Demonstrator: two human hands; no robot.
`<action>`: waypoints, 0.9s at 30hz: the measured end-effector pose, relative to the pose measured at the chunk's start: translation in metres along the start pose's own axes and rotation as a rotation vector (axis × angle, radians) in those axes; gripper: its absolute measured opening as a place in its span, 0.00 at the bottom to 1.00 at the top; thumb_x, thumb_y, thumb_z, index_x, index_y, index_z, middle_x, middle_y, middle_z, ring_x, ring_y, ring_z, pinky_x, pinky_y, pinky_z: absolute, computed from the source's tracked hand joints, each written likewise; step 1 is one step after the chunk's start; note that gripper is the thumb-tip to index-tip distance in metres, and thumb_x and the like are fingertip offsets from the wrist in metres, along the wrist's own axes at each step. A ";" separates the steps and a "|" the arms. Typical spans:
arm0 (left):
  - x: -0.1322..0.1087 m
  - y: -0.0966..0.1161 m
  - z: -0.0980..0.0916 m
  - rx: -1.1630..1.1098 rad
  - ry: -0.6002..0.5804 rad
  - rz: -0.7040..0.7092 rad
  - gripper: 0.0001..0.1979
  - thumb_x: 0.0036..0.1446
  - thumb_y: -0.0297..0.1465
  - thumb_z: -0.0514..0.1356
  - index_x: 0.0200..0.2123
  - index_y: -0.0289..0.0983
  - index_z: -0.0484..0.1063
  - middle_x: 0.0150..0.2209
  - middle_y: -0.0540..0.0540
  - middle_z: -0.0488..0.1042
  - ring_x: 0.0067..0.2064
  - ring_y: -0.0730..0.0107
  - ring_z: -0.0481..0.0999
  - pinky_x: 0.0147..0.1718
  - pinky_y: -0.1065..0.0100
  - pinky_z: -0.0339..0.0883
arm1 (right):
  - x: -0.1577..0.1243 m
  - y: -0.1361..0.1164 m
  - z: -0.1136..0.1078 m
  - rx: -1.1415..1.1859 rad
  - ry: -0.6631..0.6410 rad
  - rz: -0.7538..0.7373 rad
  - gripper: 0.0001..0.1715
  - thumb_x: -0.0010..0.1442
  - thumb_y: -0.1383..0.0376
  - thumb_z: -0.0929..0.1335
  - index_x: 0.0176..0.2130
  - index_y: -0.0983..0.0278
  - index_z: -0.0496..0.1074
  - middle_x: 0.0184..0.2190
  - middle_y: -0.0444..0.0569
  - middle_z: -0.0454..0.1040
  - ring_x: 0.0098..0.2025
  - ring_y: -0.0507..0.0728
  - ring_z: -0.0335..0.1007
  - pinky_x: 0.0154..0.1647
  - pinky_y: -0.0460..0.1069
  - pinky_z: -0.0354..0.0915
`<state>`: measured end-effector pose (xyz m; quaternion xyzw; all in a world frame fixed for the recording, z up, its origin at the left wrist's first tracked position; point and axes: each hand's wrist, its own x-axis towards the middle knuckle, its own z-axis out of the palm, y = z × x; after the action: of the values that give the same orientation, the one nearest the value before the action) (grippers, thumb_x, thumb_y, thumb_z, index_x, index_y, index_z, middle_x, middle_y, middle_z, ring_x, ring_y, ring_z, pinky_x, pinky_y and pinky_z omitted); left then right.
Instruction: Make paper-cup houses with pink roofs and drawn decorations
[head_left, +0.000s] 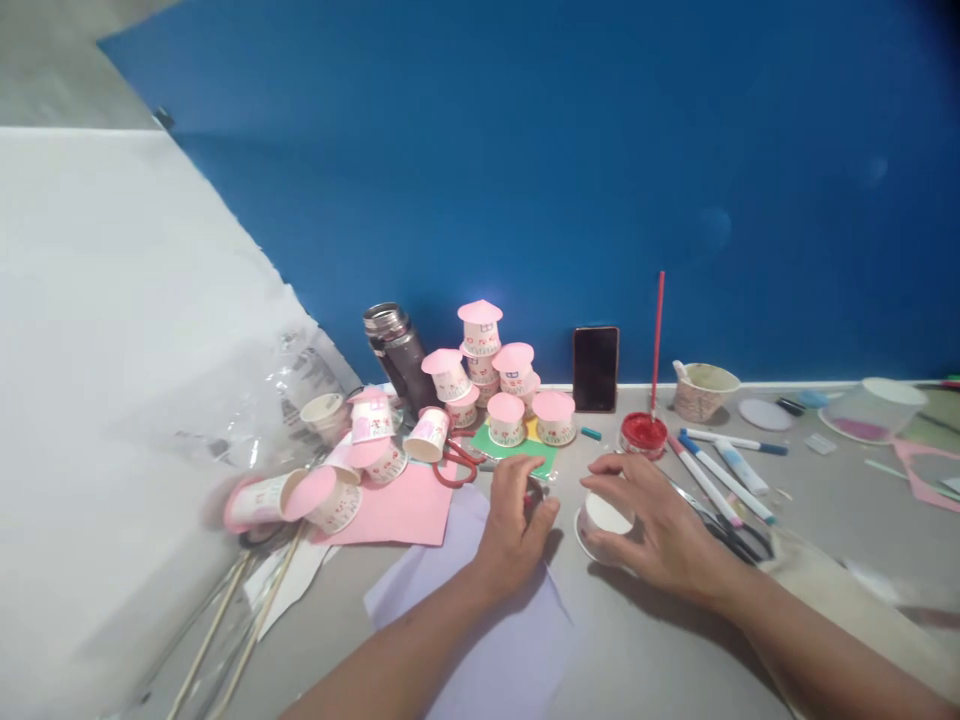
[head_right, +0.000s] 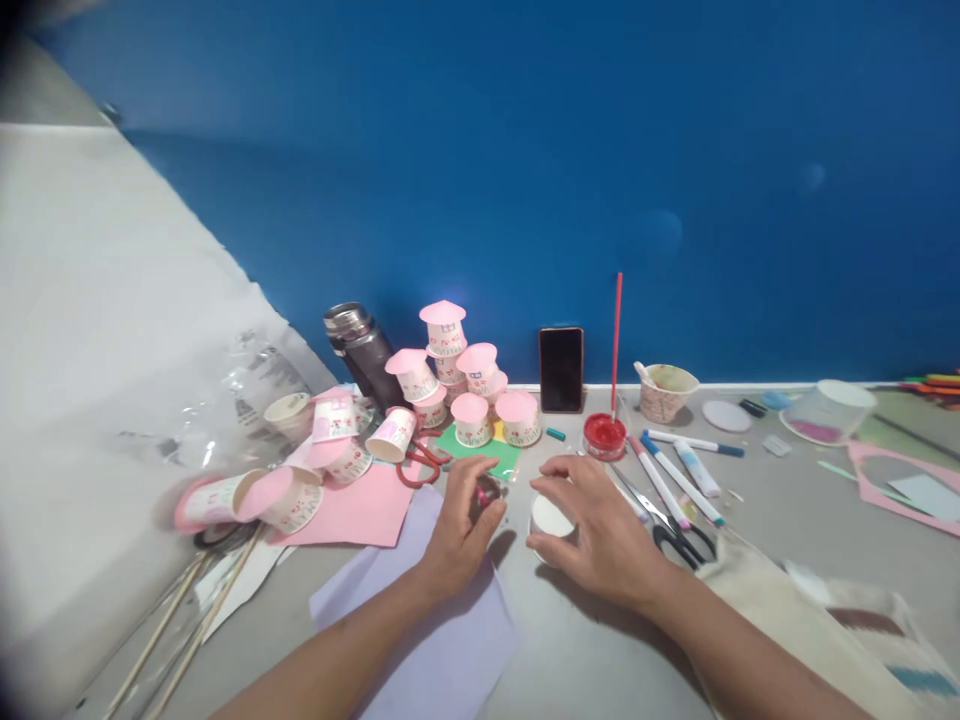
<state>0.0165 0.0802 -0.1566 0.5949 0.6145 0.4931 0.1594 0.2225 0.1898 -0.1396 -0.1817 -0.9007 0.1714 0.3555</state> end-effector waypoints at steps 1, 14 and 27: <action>0.000 0.000 0.000 -0.007 -0.001 -0.002 0.20 0.73 0.40 0.56 0.63 0.43 0.64 0.59 0.38 0.66 0.59 0.52 0.68 0.59 0.49 0.66 | 0.000 0.002 0.001 -0.009 0.005 0.000 0.17 0.62 0.60 0.74 0.50 0.59 0.77 0.52 0.58 0.77 0.52 0.68 0.77 0.52 0.62 0.75; -0.003 0.004 0.003 -0.011 0.022 0.008 0.20 0.71 0.42 0.57 0.61 0.41 0.67 0.56 0.36 0.69 0.57 0.50 0.70 0.57 0.47 0.67 | -0.001 0.039 0.006 -0.053 0.233 0.031 0.16 0.68 0.53 0.69 0.52 0.54 0.76 0.51 0.56 0.79 0.53 0.70 0.77 0.51 0.66 0.73; 0.028 0.053 -0.055 -0.096 0.269 0.045 0.15 0.72 0.41 0.56 0.53 0.41 0.74 0.53 0.39 0.75 0.54 0.55 0.75 0.53 0.55 0.72 | 0.002 0.028 0.007 0.033 0.289 -0.036 0.07 0.69 0.62 0.69 0.41 0.56 0.79 0.43 0.54 0.81 0.45 0.65 0.79 0.45 0.61 0.74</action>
<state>-0.0023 0.0715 -0.0780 0.5290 0.5924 0.6005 0.0928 0.2216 0.2141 -0.1558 -0.1825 -0.8401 0.1520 0.4876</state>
